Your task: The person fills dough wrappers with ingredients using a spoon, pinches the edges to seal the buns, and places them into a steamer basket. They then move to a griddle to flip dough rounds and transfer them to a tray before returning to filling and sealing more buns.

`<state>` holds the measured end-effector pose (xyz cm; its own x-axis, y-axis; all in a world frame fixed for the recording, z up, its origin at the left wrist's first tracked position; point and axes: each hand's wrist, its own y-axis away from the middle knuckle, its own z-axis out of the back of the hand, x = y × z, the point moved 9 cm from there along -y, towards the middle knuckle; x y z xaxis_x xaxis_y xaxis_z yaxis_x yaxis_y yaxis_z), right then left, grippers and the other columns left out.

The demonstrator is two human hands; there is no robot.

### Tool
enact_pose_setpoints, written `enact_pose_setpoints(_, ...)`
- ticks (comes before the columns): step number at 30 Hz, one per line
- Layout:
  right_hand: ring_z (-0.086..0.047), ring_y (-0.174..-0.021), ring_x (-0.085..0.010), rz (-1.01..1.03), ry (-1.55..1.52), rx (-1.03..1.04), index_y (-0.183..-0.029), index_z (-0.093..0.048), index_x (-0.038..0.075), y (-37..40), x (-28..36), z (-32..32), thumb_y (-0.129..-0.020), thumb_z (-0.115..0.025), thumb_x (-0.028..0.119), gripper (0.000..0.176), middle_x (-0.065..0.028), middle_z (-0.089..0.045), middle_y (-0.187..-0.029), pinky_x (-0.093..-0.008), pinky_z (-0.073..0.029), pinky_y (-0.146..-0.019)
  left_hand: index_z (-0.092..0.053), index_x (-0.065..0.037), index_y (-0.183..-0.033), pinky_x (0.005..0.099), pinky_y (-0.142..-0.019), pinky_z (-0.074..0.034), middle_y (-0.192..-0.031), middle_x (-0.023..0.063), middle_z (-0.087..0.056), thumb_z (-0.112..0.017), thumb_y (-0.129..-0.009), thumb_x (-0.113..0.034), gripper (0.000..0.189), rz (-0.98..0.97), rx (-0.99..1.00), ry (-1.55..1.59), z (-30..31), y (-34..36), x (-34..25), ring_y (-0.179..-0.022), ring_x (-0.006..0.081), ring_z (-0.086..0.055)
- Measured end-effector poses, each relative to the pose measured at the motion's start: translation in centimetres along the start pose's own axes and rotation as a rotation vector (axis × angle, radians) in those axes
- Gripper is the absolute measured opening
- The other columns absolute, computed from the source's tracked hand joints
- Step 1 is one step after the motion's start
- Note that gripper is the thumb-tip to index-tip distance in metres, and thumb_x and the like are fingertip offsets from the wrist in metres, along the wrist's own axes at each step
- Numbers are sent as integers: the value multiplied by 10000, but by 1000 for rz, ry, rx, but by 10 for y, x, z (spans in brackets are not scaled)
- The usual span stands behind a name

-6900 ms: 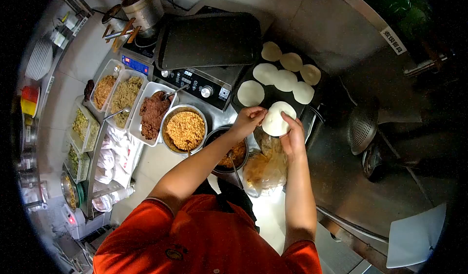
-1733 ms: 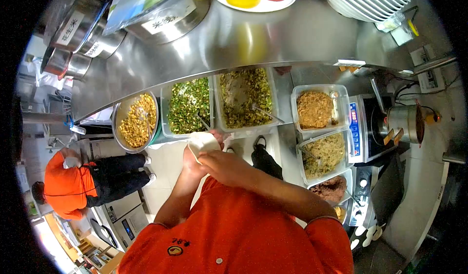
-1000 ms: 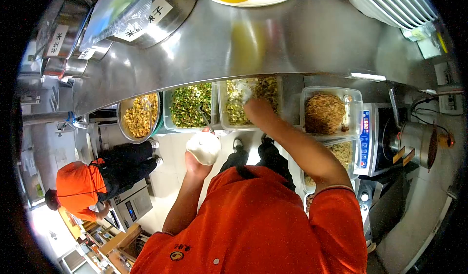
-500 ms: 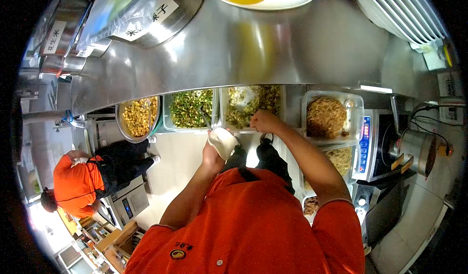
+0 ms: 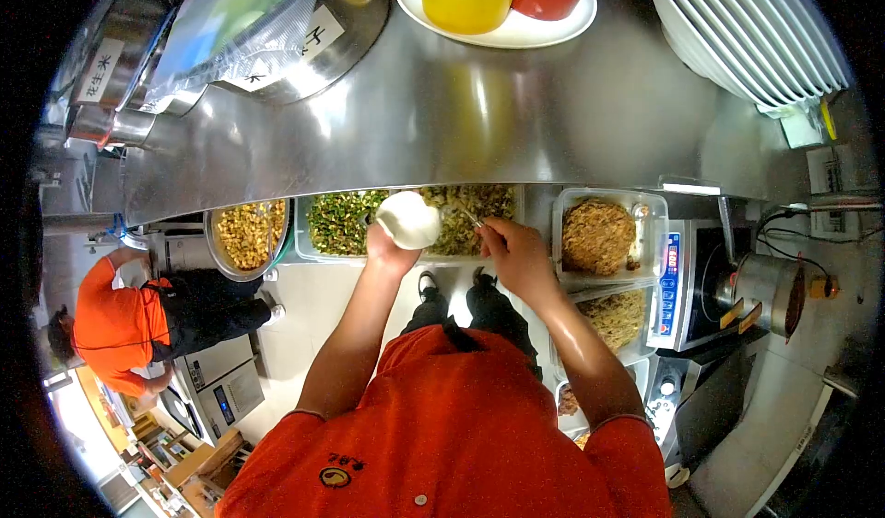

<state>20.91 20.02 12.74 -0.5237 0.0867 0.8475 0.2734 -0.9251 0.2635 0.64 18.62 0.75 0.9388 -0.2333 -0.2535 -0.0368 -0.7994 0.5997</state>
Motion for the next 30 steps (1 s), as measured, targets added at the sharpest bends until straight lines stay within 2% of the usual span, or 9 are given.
enact_pose_setpoints(2, -666, -739, -285, 28, 52, 24, -1073, -666, 8, 3, 15, -2, -1040, -530, 181, 222, -159, -676, -814, -397, -518, -708, -503, -55, -1369, 490, -1062, -474, -1319, 131, -582, -264, -1070, -234, 423, 37, 228, -9, -36, -19, 9, -1205, 289, -585)
enact_pose_setpoints(5, -645, -931, -432, 321, 359, -190, -1216, -606, 7, 11, 29, -6, -1012, -555, 129, 243, -234, -658, -1079, -480, -541, -790, -497, -61, -1381, 480, -1093, -444, -1324, 129, -574, -257, -1073, -229, 425, 49, 89, -25, -55, -16, 20, -1228, 300, -564)
enact_pose_setpoints(8, -635, -949, -453, 373, 334, -262, -1264, -592, -7, 23, 42, -3, -1006, -557, 110, 285, -250, -649, -1100, -486, -535, -797, -550, -47, -1318, 484, -1053, -467, -1275, 160, -610, -370, -1058, -332, 426, 44, 123, 125, -70, -19, 20, -1163, 315, -587)
enact_pose_setpoints(10, -675, -827, -364, 453, 290, -319, -1235, -626, -19, 34, 54, 4, -1012, -574, 128, 273, -212, -675, -966, -431, -536, -695, -560, -54, -1310, 485, -1029, -474, -1269, 147, -617, -373, -1055, -346, 430, 17, 109, 122, -78, -8, 15, -1156, 314, -589)
enact_pose_setpoints(12, -516, -549, -150, 145, -132, -96, -1160, -684, -17, 31, 30, -5, -1029, -584, 141, 228, -82, -604, -759, -316, -395, -497, -570, -61, -1298, 491, -1039, -467, -1250, 140, -628, -377, -1050, -345, 424, -1, 124, 96, -84, 1, 14, -1154, 316, -590)
enact_pose_setpoints(13, -516, -549, -150, 146, -131, -100, -1160, -684, -17, 30, 27, -6, -1029, -584, 141, 228, -82, -604, -759, -316, -395, -497, -580, -61, -1282, 491, -1037, -468, -1244, 140, -633, -383, -1043, -348, 423, -65, 145, 33, -90, 4, 12, -1151, 314, -594)
enact_pose_setpoints(15, -328, -496, -39, -349, -725, 171, -1093, -700, -38, 30, -16, -45, -1035, -589, 160, 234, -6, -512, -672, -250, -250, -441, -590, -60, -1267, 492, -1035, -469, -1238, 141, -637, -389, -1037, -352, 422, -118, 168, -33, -101, 18, 9, -1147, 312, -598)
enact_pose_setpoints(27, -291, -466, -53, -609, -1188, 443, -1019, -674, -31, 42, -6, -55, -1013, -587, 169, 219, 20, -446, -643, -231, -211, -408, -616, -48, -1200, 461, -1054, -456, -1177, 135, -670, -434, -979, -367, 429, 41, 95, 68, -81, 22, 5, -1122, 298, -618)
enact_pose_setpoints(30, -303, -453, -36, -583, -1058, 312, -1044, -650, -55, 30, -21, -41, -1015, -590, 157, 222, 1, -502, -650, -204, -194, -395, -606, -62, -1226, 465, -1049, -459, -1182, 125, -667, -422, -996, -390, 441, 20, 33, 15, -97, 35, 4, -1121, 293, -617)
